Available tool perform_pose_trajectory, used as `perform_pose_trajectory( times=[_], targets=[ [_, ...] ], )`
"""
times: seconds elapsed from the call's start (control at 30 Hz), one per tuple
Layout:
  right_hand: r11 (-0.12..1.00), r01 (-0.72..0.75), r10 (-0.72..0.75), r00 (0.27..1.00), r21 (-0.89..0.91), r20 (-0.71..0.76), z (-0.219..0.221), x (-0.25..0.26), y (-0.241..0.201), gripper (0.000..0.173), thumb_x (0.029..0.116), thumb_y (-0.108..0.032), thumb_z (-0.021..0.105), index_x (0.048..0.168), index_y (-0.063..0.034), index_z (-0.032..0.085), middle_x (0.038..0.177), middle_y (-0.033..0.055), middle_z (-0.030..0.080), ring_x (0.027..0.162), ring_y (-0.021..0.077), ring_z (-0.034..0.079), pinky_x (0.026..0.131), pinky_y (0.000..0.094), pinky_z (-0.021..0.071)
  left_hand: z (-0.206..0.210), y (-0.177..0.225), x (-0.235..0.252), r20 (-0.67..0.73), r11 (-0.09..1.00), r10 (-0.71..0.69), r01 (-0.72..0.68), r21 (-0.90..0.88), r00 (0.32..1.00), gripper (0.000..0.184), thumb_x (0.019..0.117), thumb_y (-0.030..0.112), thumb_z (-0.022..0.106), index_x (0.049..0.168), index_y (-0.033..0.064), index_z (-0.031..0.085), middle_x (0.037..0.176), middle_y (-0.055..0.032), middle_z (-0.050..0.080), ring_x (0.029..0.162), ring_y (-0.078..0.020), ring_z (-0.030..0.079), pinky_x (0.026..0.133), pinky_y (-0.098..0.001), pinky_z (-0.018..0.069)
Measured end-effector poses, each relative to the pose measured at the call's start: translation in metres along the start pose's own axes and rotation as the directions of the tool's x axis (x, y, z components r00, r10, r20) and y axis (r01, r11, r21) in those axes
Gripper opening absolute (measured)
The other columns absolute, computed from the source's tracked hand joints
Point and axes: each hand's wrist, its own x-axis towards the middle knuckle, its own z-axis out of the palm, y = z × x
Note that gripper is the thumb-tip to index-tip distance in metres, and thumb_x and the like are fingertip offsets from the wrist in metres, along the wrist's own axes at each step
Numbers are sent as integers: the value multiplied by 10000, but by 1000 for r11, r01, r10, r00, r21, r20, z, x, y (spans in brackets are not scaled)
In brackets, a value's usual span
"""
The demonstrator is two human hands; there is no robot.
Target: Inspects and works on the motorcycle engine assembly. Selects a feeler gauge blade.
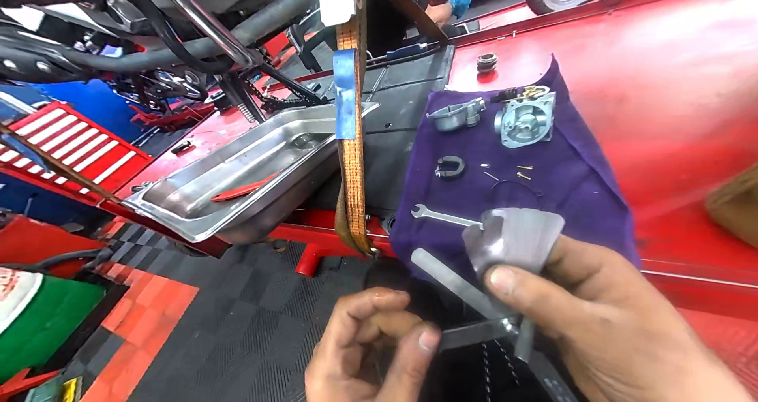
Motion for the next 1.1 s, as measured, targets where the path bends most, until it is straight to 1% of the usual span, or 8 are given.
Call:
perform_pose_trajectory(
  times=[0.13, 0.23, 0.33, 0.43, 0.67, 0.87, 1.0, 1.1],
  targets=[
    [997, -52, 51, 998, 60, 23, -2, 3, -2, 127, 944, -166, 733, 1062, -121, 750, 836, 87, 715, 651, 105, 653, 572, 212, 553, -8, 5, -2, 131, 995, -102, 102, 11, 986, 327, 911, 38, 746, 1204, 25, 601, 876, -28, 746, 765, -100, 708, 702, -261, 607],
    [992, -81, 74, 995, 95, 72, -4, 5, -1, 123, 938, -146, 733, 1054, -107, 747, 832, 91, 711, 651, 97, 650, 575, 205, 552, -18, 1, 1, 288, 987, -157, 159, 17, 945, 285, 973, 112, 687, 1222, -15, 627, 869, -32, 723, 740, -111, 692, 653, -279, 606],
    [989, -91, 79, 991, 113, 105, -6, 6, 0, 104, 936, -126, 728, 1034, -96, 749, 813, 85, 701, 618, 78, 620, 556, 188, 533, -29, -9, 6, 480, 987, -139, 161, -5, 866, 276, 1057, 234, 584, 1093, -18, 690, 815, -57, 706, 697, -107, 680, 628, -273, 595],
    [991, -86, 73, 990, 107, 124, -8, 6, 1, 109, 943, -125, 727, 1041, -86, 750, 812, 88, 697, 618, 80, 614, 560, 190, 533, -37, -16, 9, 591, 988, -117, 155, -14, 798, 347, 1091, 260, 515, 1020, -28, 696, 757, -78, 695, 628, -97, 653, 575, -255, 569],
    [989, -107, 89, 982, 102, 166, -11, 7, 2, 123, 945, -120, 723, 1056, -75, 751, 845, 104, 713, 681, 111, 662, 610, 222, 572, -42, -30, 13, 674, 953, -133, 280, -114, 727, 378, 1098, 292, 494, 1224, -16, 674, 854, -98, 705, 676, -110, 660, 588, -261, 573],
    [983, -147, 125, 975, 111, 184, -12, 7, 2, 120, 937, -110, 728, 1049, -74, 753, 835, 106, 708, 676, 111, 660, 607, 224, 571, -41, -32, 14, 643, 961, -92, 237, -142, 761, 238, 1069, 160, 556, 1166, -1, 703, 906, -89, 722, 724, -79, 666, 625, -230, 572],
    [982, -150, 125, 972, 116, 197, -14, 8, 3, 100, 943, -119, 722, 1025, -68, 748, 816, 102, 696, 665, 106, 645, 601, 220, 559, -39, -27, 13, 589, 985, -82, 156, -76, 804, 219, 1060, 125, 564, 1155, -3, 713, 908, -76, 714, 696, -47, 619, 605, -204, 533],
    [980, -156, 128, 970, 127, 205, -14, 8, 2, 92, 941, -112, 721, 1014, -61, 746, 813, 105, 696, 664, 107, 647, 600, 221, 562, -38, -27, 13, 586, 983, -82, 162, -86, 806, 227, 1059, 129, 566, 1175, -6, 707, 923, -73, 719, 711, -41, 620, 616, -198, 528]
  ],
)
